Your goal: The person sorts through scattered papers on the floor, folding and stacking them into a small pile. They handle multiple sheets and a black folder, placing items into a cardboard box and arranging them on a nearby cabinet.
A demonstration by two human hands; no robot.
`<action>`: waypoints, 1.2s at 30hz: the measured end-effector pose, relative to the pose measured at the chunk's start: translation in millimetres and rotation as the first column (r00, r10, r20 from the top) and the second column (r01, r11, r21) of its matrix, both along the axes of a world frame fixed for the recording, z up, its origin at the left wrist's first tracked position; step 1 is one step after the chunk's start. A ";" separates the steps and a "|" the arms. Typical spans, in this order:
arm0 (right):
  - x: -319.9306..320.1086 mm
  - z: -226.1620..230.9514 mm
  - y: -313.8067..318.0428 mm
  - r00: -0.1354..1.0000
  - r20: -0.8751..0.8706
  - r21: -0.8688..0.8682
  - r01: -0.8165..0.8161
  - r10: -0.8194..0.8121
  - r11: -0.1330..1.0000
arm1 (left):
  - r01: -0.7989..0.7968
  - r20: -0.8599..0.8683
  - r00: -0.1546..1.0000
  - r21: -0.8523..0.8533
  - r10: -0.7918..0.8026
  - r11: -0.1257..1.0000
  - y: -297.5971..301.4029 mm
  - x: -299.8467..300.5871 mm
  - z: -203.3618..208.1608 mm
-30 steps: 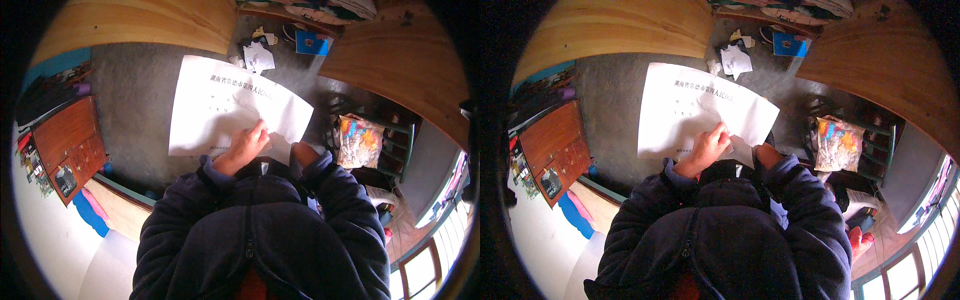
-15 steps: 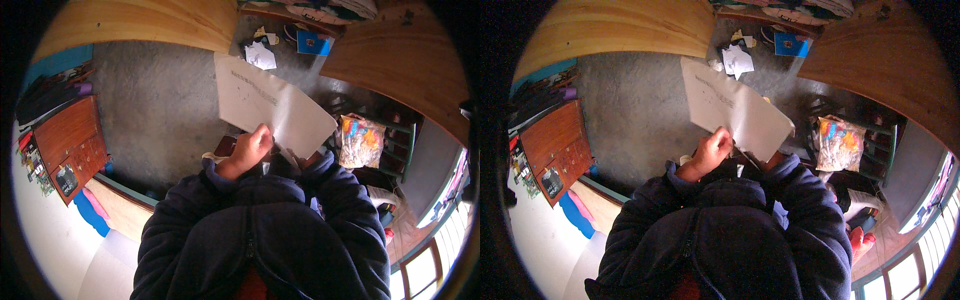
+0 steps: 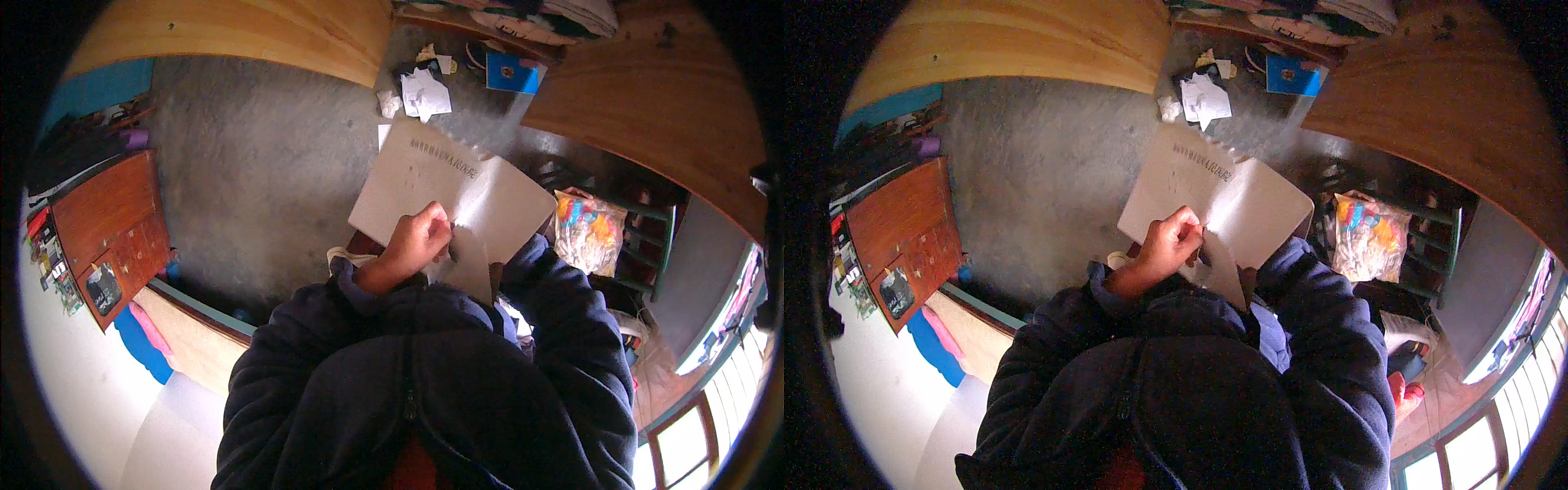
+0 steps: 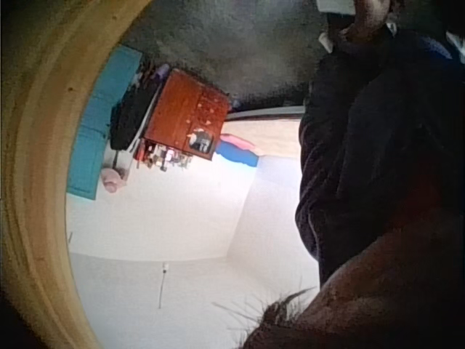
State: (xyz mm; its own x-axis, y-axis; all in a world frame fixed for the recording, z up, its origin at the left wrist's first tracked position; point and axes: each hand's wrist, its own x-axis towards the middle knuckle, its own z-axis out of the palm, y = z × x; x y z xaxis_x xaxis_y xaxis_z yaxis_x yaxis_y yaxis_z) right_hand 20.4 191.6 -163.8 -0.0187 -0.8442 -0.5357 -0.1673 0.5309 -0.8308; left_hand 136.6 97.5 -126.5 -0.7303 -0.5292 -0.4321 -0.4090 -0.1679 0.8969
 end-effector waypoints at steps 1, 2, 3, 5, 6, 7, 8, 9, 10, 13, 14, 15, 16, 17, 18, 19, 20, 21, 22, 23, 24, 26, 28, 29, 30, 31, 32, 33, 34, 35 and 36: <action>-0.7 0.4 0.2 1.000 -0.003 0.004 0.001 -0.001 1.000 | -0.003 0.014 1.000 0.105 0.001 0.994 0.6 0.1 1.0; -3.3 -0.2 -0.6 1.000 0.000 0.006 0.003 -0.003 1.000 | -0.008 0.027 1.000 0.209 0.002 0.978 0.8 0.9 1.9; -5.1 -0.1 -0.4 1.000 -0.001 0.008 0.007 -0.007 1.000 | 0.008 0.029 0.999 0.220 -0.014 0.976 1.2 1.1 2.3; -6.3 0.5 0.2 1.000 -0.001 0.006 0.009 -0.009 1.000 | 0.048 0.005 0.999 0.252 -0.051 0.966 1.6 2.9 3.9; -5.6 0.9 0.6 1.000 -0.003 0.004 0.012 -0.012 1.000 | 0.061 0.003 0.998 0.260 -0.064 0.964 1.7 3.5 4.8; -4.0 1.4 1.3 1.000 -0.006 0.001 0.014 -0.014 1.000 | 0.061 0.015 0.998 0.279 -0.067 0.958 1.4 3.8 5.5; -1.9 1.5 1.6 1.000 -0.013 -0.001 0.016 -0.016 1.000 | 0.060 0.013 0.998 0.295 -0.066 0.954 1.0 3.7 6.2; 1.1 1.5 1.8 1.000 -0.019 -0.004 0.018 -0.019 1.000 | 0.054 0.018 0.998 0.309 -0.062 0.950 0.7 3.5 7.1; 2.1 0.8 1.2 1.000 -0.023 -0.004 0.021 -0.021 1.000 | 0.069 0.009 0.997 0.305 -0.076 0.950 0.4 3.1 8.1; 4.3 -1.7 -1.1 0.999 -0.029 -0.004 0.026 -0.026 1.000 | 0.092 0.001 0.995 0.292 -0.096 0.952 0.5 1.3 10.9; 2.8 -2.3 -2.0 0.999 -0.030 -0.004 0.024 -0.024 1.000 | 0.092 0.002 0.995 0.297 -0.097 0.950 0.4 1.0 11.8; 1.7 -2.7 -3.1 0.999 -0.034 -0.003 0.023 -0.024 1.000 | 0.092 0.003 0.995 0.301 -0.097 0.949 0.5 1.1 12.6; -0.1 -2.5 -3.6 0.999 -0.035 -0.004 0.023 -0.023 1.000 | 0.099 0.023 0.994 0.281 -0.110 0.954 0.2 1.3 13.3; -1.5 -2.2 -4.5 0.999 -0.040 -0.004 0.021 -0.021 1.000 | 0.108 0.043 0.991 0.262 -0.123 0.959 -0.1 1.7 14.0; -2.7 -1.9 -5.5 0.999 -0.041 -0.005 0.019 -0.019 1.000 | 0.117 0.059 0.989 0.244 -0.135 0.963 -0.5 1.9 14.7; -2.9 -1.1 -5.5 0.999 -0.044 -0.004 0.021 -0.021 1.000 | 0.125 0.057 0.988 0.233 -0.142 0.964 -1.2 2.3 15.6; -3.0 -1.5 -7.0 0.999 -0.046 -0.005 0.015 -0.015 1.000 | 0.134 0.052 0.987 0.224 -0.149 0.965 -2.0 2.7 16.6; -1.1 -0.5 -5.8 0.999 -0.050 -0.006 0.014 -0.014 1.000 | 0.143 0.058 0.985 0.223 -0.160 0.964 -2.8 2.9 17.8; -1.2 -1.9 -6.8 0.999 -0.052 -0.007 0.010 -0.011 1.000 | 0.133 0.044 0.989 0.179 -0.143 0.975 -3.3 3.2 19.0; 1.8 -2.8 -6.7 0.999 -0.053 -0.006 0.007 -0.007 1.000 | 0.123 0.040 0.991 0.142 -0.130 0.982 -4.1 3.3 19.9; 1.9 -6.1 -8.3 0.998 -0.056 -0.007 0.001 -0.001 1.000 | 0.125 0.075 0.988 0.126 -0.135 0.984 -4.8 3.6 20.1; 2.7 -12.1 -8.5 0.997 -0.075 -0.013 -0.007 0.006 1.000 | 0.118 0.077 0.989 0.060 -0.123 0.991 -6.2 7.2 18.1; -2.1 -20.5 -11.5 0.997 -0.081 -0.010 -0.015 0.015 1.000 | 0.139 0.131 0.982 0.001 -0.138 0.990 -7.7 14.0 10.5; -6.7 -26.9 -17.6 0.997 -0.077 -0.002 -0.025 0.025 1.000 | 0.158 0.162 0.975 -0.037 -0.150 0.987 -9.4 17.9 3.3; -11.5 -31.2 -22.6 0.997 -0.071 -0.002 -0.042 0.042 0.999 | 0.155 0.188 0.972 -0.047 -0.144 0.987 -11.5 21.9 -5.9; -17.1 -32.3 -24.5 0.995 -0.082 0.004 -0.060 0.061 0.998 | 0.016 0.190 0.981 0.139 -0.042 0.990 -15.6 27.3 -17.0; -21.0 -33.7 -30.4 0.992 -0.082 0.006 -0.095 0.095 0.995 | -0.107 0.169 0.983 0.243 0.066 0.964 -19.5 32.4 -28.3; -24.4 -30.4 -31.9 0.988 -0.104 0.005 -0.118 0.117 0.993 | -0.178 0.136 0.980 0.271 0.145 0.946 -23.3 37.3 -39.3; -27.5 -26.6 -35.8 0.982 -0.124 0.006 -0.141 0.140 0.990 | -0.240 0.034 0.970 0.319 0.242 0.917 -26.1 42.2 -48.7; -28.9 -20.4 -38.5 0.976 -0.176 -0.007 -0.131 0.128 0.991 | -0.320 -0.096 0.906 0.480 0.411 0.817 -29.6 46.4 -56.8; -30.6 -13.6 -41.8 0.966 -0.230 -0.020 -0.122 0.114 0.992 | -0.344 -0.205 0.841 0.511 0.500 0.788 -33.0 50.4 -62.8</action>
